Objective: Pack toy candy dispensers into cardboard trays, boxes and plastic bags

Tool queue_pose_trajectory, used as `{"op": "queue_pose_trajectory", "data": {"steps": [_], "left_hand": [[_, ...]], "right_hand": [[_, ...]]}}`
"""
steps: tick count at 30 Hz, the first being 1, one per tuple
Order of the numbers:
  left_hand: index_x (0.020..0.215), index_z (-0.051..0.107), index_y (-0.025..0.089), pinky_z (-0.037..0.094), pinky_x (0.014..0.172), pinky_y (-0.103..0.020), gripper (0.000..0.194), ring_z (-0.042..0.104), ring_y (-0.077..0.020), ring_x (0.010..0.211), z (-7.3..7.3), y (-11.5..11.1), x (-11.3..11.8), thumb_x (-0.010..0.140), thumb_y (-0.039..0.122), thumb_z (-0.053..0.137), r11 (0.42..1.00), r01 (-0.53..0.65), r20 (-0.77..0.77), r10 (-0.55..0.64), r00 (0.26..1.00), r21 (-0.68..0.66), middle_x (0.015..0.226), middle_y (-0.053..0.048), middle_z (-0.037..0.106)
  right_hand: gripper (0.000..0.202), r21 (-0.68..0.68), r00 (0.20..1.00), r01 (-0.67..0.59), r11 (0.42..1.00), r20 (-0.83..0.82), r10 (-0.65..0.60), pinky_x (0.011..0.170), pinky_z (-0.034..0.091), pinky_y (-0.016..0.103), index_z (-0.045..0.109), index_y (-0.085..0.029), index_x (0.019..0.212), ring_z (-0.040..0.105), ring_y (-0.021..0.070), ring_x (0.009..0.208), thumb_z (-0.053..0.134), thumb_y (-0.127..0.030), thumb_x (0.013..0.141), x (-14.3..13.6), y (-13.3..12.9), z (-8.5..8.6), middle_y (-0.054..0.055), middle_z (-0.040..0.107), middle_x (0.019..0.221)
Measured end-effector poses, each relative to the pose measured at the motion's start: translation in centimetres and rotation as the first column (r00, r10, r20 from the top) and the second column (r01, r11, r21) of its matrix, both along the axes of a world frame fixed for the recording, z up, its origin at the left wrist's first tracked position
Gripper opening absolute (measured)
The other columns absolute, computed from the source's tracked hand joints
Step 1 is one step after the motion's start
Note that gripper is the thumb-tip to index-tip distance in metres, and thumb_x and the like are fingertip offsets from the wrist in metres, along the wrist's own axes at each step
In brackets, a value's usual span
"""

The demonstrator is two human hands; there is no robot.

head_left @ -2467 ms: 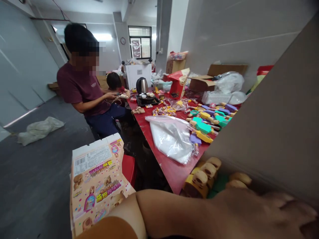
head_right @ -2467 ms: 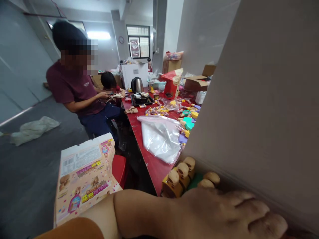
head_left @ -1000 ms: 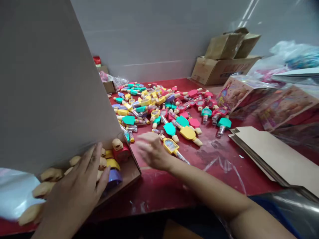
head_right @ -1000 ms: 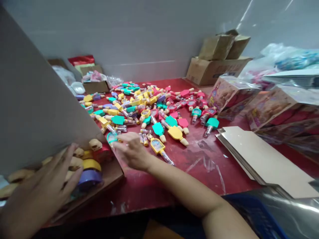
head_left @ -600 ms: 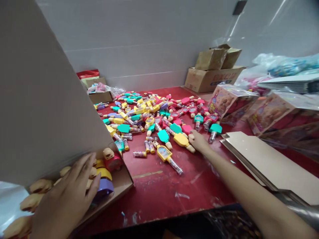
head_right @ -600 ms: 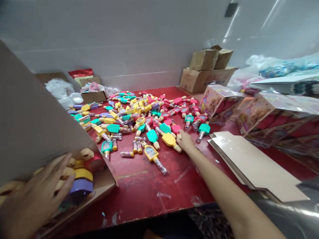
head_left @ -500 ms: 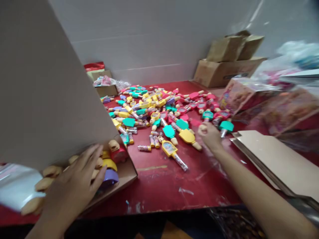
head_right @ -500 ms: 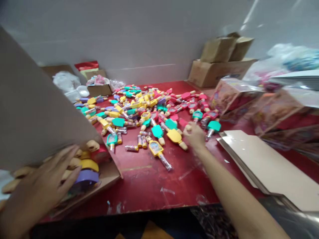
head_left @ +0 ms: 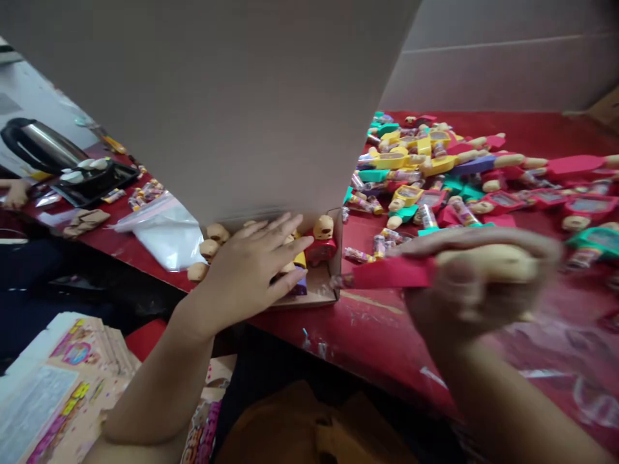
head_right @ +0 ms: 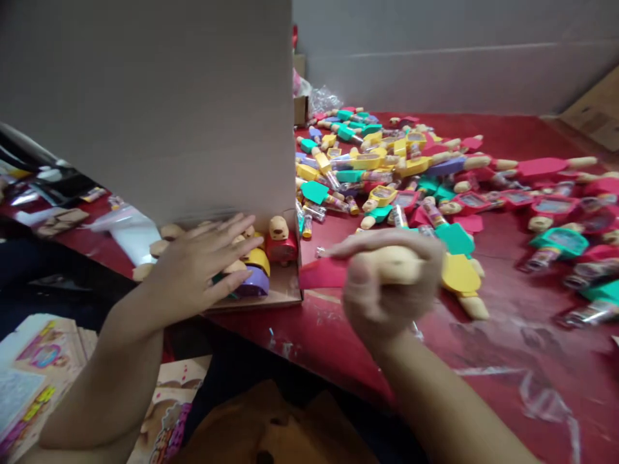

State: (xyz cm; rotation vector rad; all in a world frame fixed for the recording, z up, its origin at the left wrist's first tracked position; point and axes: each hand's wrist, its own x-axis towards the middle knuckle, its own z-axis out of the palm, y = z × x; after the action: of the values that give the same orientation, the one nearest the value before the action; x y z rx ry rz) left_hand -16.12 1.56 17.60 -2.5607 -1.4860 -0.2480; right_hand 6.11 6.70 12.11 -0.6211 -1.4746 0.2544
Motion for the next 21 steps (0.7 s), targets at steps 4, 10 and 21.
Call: {"op": "queue_pose_trajectory", "data": {"steps": [4, 10, 21], "left_hand": [[0.13, 0.046, 0.015, 0.035, 0.105, -0.044, 0.043, 0.036, -0.0237, 0.133, -0.1, -0.1, 0.0, 0.093, 0.034, 0.038, 1.0, -0.014, 0.003, 0.013, 1.0, 0.012, 0.143, -0.013, 0.038], [0.129, 0.047, 0.013, 0.037, 0.104, -0.044, 0.042, 0.038, -0.0238, 0.131, -0.3, -0.1, 0.0, 0.092, 0.031, 0.038, 0.999, -0.007, 0.022, 0.006, 1.0, 0.049, 0.141, -0.013, 0.041], [0.127, 0.049, 0.011, 0.038, 0.103, -0.04, 0.041, 0.043, -0.0233, 0.128, -0.5, 0.2, 0.1, 0.092, 0.029, 0.039, 0.996, 0.003, 0.065, -0.009, 0.998, 0.085, 0.138, -0.013, 0.045]], "right_hand": [[0.003, 0.049, 0.964, -0.2, 0.979, 0.19, 0.188, 0.051, 0.046, 0.025, 0.051, -0.021, 0.084, 0.057, 0.0116, 0.056, 0.054, -0.023, 0.085, -4.3, 1.0, -0.8, -0.002, 0.058, 0.069], [0.012, -0.034, 0.939, -0.174, 0.984, 0.294, 0.177, 0.056, 0.047, 0.026, 0.05, -0.021, 0.092, 0.056, 0.0127, 0.061, 0.055, -0.019, 0.082, -4.7, 1.2, -0.2, 0.0, 0.059, 0.071], [0.012, 0.041, 0.928, -0.266, 0.963, 0.282, 0.244, 0.051, 0.048, 0.026, 0.052, -0.022, 0.085, 0.058, 0.014, 0.058, 0.054, -0.014, 0.076, -4.7, 1.4, -1.0, -0.002, 0.059, 0.068]]}}
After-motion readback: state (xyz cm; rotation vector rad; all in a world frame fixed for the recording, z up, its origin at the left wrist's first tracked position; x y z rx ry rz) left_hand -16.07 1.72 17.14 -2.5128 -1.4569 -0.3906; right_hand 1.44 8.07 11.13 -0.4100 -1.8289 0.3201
